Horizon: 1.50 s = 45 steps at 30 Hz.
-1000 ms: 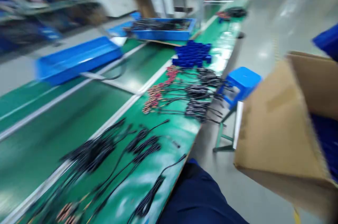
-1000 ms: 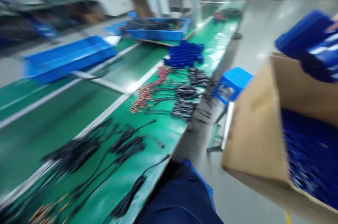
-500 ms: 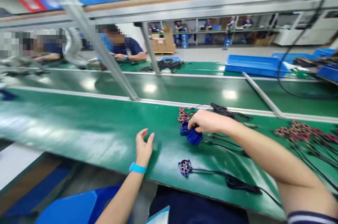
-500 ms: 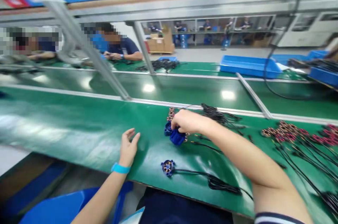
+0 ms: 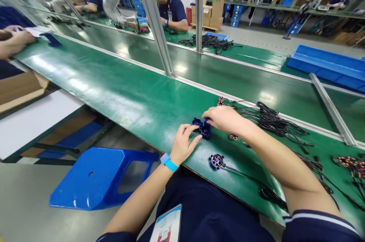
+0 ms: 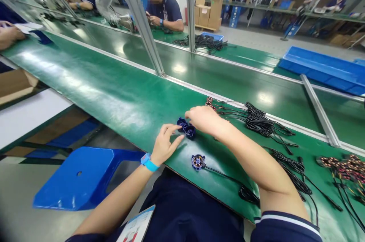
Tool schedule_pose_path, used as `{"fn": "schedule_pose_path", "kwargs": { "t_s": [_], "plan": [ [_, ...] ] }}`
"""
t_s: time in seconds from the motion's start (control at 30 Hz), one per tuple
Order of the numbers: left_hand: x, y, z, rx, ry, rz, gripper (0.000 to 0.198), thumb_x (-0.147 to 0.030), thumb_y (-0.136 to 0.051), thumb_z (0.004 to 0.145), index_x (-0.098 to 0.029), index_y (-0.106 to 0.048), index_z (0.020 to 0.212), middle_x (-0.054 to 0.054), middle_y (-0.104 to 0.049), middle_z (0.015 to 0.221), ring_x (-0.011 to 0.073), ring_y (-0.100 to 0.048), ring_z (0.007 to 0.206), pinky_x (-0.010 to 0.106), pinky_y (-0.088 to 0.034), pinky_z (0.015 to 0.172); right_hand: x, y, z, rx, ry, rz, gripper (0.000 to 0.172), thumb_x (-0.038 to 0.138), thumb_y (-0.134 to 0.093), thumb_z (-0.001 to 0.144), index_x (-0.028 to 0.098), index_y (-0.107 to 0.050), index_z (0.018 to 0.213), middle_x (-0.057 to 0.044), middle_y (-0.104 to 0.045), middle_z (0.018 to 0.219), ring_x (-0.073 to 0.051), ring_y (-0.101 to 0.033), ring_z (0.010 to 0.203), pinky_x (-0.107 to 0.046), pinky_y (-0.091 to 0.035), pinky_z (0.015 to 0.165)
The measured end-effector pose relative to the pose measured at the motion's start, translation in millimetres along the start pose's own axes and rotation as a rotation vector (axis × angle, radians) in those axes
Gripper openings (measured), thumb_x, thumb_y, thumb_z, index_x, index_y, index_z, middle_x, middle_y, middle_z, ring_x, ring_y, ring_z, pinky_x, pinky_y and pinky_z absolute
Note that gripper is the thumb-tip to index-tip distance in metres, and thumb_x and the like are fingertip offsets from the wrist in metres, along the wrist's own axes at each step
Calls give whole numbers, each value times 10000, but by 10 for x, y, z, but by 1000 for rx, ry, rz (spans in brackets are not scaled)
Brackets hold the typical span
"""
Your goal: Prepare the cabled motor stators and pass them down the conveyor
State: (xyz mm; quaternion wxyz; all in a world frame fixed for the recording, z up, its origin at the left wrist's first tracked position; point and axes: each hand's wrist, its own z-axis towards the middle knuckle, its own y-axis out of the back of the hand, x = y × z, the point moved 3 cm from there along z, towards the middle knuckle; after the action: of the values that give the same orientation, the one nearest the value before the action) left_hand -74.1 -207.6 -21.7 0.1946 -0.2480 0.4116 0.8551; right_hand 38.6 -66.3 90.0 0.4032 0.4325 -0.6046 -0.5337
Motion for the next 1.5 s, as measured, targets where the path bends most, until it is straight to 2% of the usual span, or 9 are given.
{"fn": "schedule_pose_path", "kwargs": {
  "t_s": [0.13,0.27,0.5,0.7,0.83,0.93,1.07,1.33,1.5],
  "plan": [
    [-43,-83,-27,86,-63,101,251,-331,-601,963,-217,-642,1182,107,-530,1179,245,-577,1036,417,-536,910,-313,-133,-763,-289,-139,150,186,282,-566,980,225,-709,1084,-44,-748,1054,-214,-704,964,-324,-544,841],
    [-116,-152,-62,95,-101,90,178,-283,-622,953,-186,-658,1098,131,-531,1211,257,-581,1051,421,-533,910,-431,-620,-1322,-327,-265,197,200,345,-629,948,200,-697,1067,-65,-746,1020,-233,-693,949,-374,-556,877],
    [-317,-304,71,293,-239,17,119,-233,-593,960,-181,-572,855,117,-603,1299,267,-584,1147,449,-503,985,-416,-1214,-1351,-373,-348,336,292,263,-632,937,182,-616,1217,-92,-721,1111,-233,-687,1001,-409,-576,919],
    [-349,-449,293,514,-303,-137,70,-242,-581,955,-205,-597,1012,109,-582,1316,252,-585,1188,433,-515,1016,-416,-1115,-1387,-637,-203,403,191,205,-541,992,190,-725,1041,-64,-767,996,-157,-731,907,-284,-607,855],
    [-297,-561,463,556,-229,-264,393,-305,-746,856,-210,-523,1165,91,-609,1190,225,-644,1038,386,-570,909,-378,-791,-1457,-769,-139,331,176,172,-599,961,221,-743,1052,-39,-782,973,-145,-746,830,-264,-620,780],
    [-297,-667,568,576,-178,-315,589,-304,-858,740,-210,-482,1184,47,-620,1092,188,-659,875,340,-591,799,-338,-673,-1391,-750,-37,334,182,153,-591,966,220,-739,1048,-25,-785,948,-138,-747,829,-252,-609,758],
    [-351,-763,606,569,-136,-438,642,-289,-882,706,-220,-456,1181,40,-632,1098,198,-677,947,347,-590,858,-348,-749,-1280,-624,23,337,206,172,-542,996,204,-736,1061,-36,-779,983,-142,-735,859,-254,-588,764],
    [-357,-798,543,571,-95,-549,612,-324,-844,763,-209,-449,1217,76,-644,1149,215,-681,1030,369,-583,920,-408,-798,-1254,-399,29,231,241,182,-539,992,223,-729,1136,-54,-745,1097,-158,-678,827,-277,-584,713],
    [-315,-779,545,531,-120,-502,552,-398,-816,795,-194,-504,1201,86,-654,1148,213,-673,1039,354,-582,909,-421,-727,-1295,-275,-53,245,364,289,-601,960,251,-617,1322,-118,-587,1385,-261,-683,1047,-398,-637,808]
  ]
}}
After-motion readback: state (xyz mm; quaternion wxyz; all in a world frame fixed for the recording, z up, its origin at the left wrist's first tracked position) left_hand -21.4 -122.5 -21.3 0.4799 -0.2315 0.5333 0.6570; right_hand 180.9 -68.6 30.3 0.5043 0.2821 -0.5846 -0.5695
